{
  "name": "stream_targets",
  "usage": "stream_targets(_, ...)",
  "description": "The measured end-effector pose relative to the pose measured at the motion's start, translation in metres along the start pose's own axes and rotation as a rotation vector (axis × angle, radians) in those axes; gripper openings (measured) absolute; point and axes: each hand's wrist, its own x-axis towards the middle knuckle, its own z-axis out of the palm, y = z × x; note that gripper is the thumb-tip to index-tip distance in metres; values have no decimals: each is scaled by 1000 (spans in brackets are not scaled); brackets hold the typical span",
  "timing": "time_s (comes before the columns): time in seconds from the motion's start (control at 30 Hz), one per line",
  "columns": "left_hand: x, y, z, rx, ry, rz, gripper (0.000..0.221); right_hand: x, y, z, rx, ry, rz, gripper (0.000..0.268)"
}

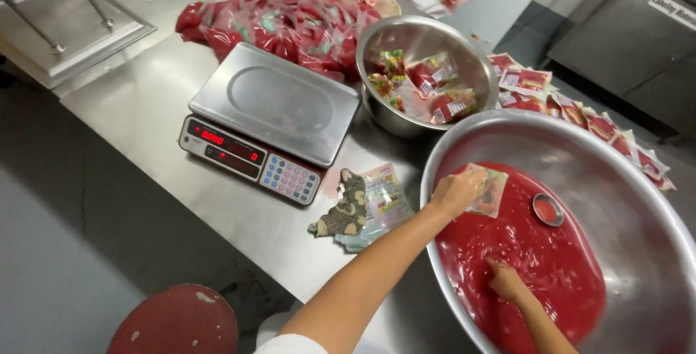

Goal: The person fills plastic bags with a red marinade from a large metal bowl using a ladle and weighs each bag on a digital scale.

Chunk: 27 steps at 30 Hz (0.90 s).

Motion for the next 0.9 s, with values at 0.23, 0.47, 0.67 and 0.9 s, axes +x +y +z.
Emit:
stream_targets(0.23, -1, 0, 11, 8, 65, 50, 20, -96, -57, -97, 42, 173, -54, 48)
stream_targets(0.47, -1, -3, 0, 111, 228, 108, 21, -161, -81, -167, 236, 437, -84, 44)
stream_targets(0.67, -1, -3, -11, -67, 81, 18, 29, -182, -99, -206, 248, 549, -57, 40)
stream_targets(0.9, -8, 8, -17, -31, -21, -49, 31, -219, -162, -259, 392, 669, -162, 43)
